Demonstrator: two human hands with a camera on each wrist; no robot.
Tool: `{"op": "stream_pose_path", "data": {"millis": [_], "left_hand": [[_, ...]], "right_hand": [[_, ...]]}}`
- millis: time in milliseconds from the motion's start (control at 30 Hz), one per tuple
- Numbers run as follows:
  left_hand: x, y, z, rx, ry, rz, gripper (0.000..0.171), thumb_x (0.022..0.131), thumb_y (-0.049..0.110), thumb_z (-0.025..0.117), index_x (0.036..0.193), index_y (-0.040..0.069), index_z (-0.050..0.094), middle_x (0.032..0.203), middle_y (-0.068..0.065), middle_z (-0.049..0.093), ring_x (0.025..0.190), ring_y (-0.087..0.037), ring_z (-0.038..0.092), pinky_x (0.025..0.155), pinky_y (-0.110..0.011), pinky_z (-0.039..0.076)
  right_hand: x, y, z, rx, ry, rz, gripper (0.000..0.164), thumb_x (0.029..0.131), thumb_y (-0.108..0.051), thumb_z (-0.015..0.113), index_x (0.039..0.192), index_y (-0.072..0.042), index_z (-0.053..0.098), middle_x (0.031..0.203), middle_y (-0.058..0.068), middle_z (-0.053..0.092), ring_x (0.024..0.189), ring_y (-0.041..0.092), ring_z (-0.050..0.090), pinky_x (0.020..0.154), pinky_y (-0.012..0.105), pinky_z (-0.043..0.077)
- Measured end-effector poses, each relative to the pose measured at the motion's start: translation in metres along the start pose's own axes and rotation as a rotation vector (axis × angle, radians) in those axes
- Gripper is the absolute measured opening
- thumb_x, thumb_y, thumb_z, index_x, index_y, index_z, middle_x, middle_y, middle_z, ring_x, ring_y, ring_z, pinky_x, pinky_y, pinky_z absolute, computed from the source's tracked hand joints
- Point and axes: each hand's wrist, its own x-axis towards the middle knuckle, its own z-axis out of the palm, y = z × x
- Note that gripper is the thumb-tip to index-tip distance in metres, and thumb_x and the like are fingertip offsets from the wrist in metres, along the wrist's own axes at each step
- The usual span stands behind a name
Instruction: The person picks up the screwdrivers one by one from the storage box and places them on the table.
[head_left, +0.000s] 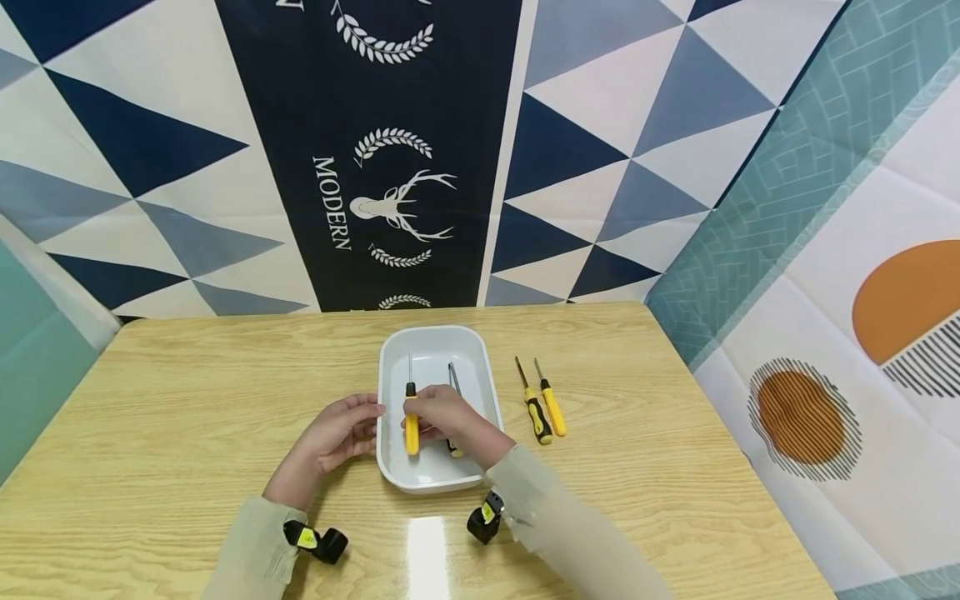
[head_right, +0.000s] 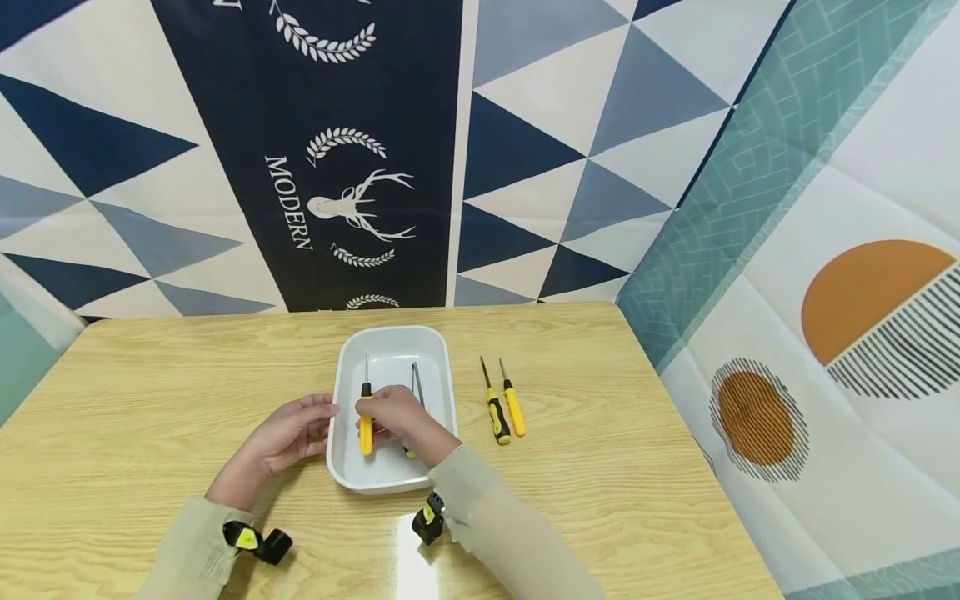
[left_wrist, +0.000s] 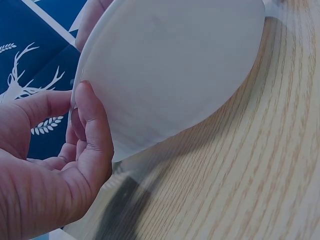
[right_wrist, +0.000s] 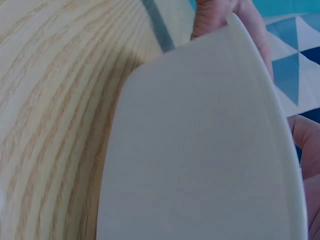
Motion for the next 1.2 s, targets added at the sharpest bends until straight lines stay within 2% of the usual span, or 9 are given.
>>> {"op": "stream_pose_path", "data": {"millis": [367,700,867,1200], "left_hand": [[0.000,-0.001,0.000,0.001,0.010,0.002,0.040,0.093,0.014,0.053,0.125,-0.003,0.038,0.085,0.002,0.061,0.074,-0.008,0.060,0.066,-0.021,0.055],[-0.001,-0.001,0.000,0.005,0.015,0.004,0.038,0.093,0.014,0.053,0.124,-0.004,0.039,0.082,0.002,0.061,0.073,-0.007,0.059,0.064,-0.020,0.055],[-0.001,-0.001,0.000,0.004,0.009,0.010,0.039,0.093,0.013,0.053,0.125,-0.005,0.039,0.083,0.002,0.061,0.074,-0.008,0.059,0.065,-0.020,0.055],[-0.002,0.001,0.001,0.007,-0.003,0.015,0.049,0.093,0.015,0.054,0.131,-0.009,0.033,0.088,0.001,0.061,0.076,-0.009,0.059,0.067,-0.021,0.055]], "right_hand": [[-0.002,0.001,-0.021,0.143,-0.100,0.000,0.031,0.087,-0.016,0.060,0.110,0.004,0.059,0.077,0.003,0.061,0.066,0.011,0.058,0.057,0.021,0.051],[-0.010,-0.003,-0.039,0.251,-0.161,0.006,0.040,0.088,-0.015,0.061,0.118,0.010,0.054,0.073,0.001,0.066,0.066,0.009,0.062,0.061,0.022,0.055],[-0.015,-0.005,-0.051,0.249,-0.191,-0.004,0.043,0.089,-0.016,0.060,0.122,0.010,0.052,0.075,0.000,0.067,0.067,0.009,0.064,0.062,0.021,0.056],[-0.025,-0.011,-0.076,0.250,-0.169,-0.022,0.043,0.091,-0.016,0.059,0.124,0.010,0.049,0.079,0.002,0.067,0.072,0.011,0.065,0.068,0.024,0.057]]}}
